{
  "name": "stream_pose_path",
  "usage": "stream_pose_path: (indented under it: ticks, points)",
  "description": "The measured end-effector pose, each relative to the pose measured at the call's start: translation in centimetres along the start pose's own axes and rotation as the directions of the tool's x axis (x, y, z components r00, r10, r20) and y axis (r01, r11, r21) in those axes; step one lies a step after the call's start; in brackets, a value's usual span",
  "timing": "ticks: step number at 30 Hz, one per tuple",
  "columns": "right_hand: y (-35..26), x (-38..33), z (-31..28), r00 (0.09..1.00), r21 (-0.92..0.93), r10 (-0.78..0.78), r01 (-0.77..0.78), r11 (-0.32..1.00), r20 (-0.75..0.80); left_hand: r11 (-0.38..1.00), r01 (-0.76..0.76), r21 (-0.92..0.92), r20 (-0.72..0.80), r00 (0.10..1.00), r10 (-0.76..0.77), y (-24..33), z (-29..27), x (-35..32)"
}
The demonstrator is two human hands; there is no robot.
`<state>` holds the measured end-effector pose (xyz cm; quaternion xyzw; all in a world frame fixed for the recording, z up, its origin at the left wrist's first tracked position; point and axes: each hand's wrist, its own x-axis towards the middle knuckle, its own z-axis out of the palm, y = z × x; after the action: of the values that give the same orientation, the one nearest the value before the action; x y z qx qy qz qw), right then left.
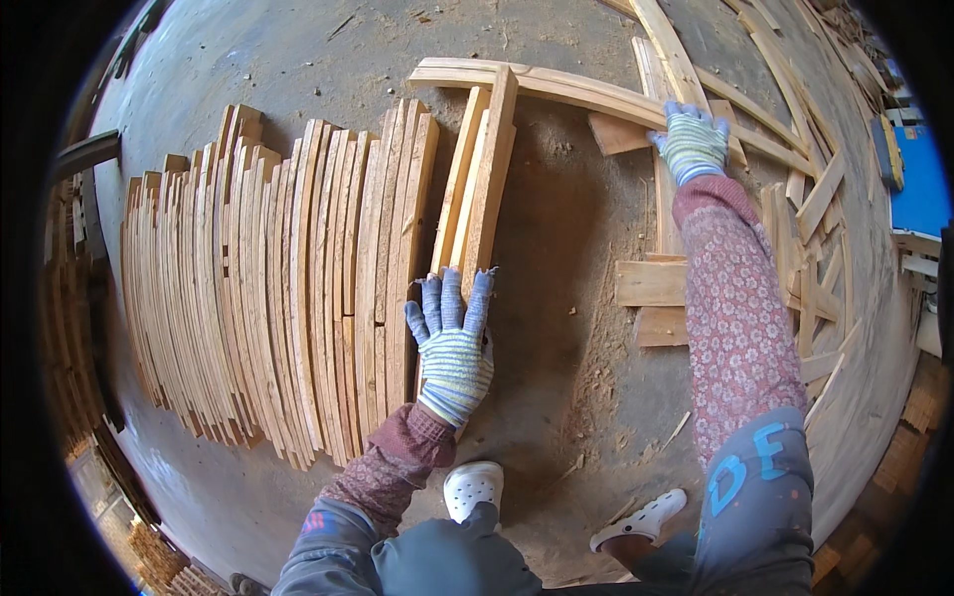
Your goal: The person picks up thin wooden planks from a scattered pile on the floor and stacks them neatly in a growing pile. The person repeatedly gathers planks, aligns them, and places them into the stack.
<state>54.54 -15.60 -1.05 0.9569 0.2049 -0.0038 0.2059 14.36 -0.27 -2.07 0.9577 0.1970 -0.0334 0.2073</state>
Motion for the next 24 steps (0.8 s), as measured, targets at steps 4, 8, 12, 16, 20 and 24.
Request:
stream_pose_path:
  ticks: [4, 8, 12, 16, 20, 24]
  points:
    - [2.6, 1.2, -3.2, 0.999, 0.163, -0.021, 0.026, 0.986, -0.034, 1.000, 0.007, -0.009, 0.003, 1.000, -0.007, -0.2, -0.2, 0.2]
    - [5.3, -1.8, -7.3, 0.970, 0.605, 0.110, -0.221, 0.765, 0.215, 0.971, -0.101, 0.217, 0.078, 0.993, 0.085, 0.7, 0.9, 0.4]
    - [0.3, -15.8, -5.8, 0.985, 0.981, 0.039, -0.169, 0.095, 0.166, 0.982, -0.068, 0.176, 0.114, 0.992, 0.048, 0.4, -0.1, 0.4]
    - [-6.7, -29.0, 0.0, 0.964, 0.941, -0.009, -0.259, 0.216, 0.267, 0.984, -0.089, 0.154, -0.018, 0.996, 0.093, -0.4, 0.8, 0.2]
    - [-16.0, -37.5, 0.2, 0.939, 0.913, -0.099, -0.291, 0.287, 0.330, 0.986, -0.034, -0.160, -0.117, 0.993, 0.015, -1.8, -1.7, 0.9]
    - [-18.9, -38.2, -3.7, 0.850, 0.888, -0.291, -0.361, 0.285, 0.439, 0.974, 0.068, -0.215, -0.162, 0.981, -0.104, -0.1, -2.6, 2.7]
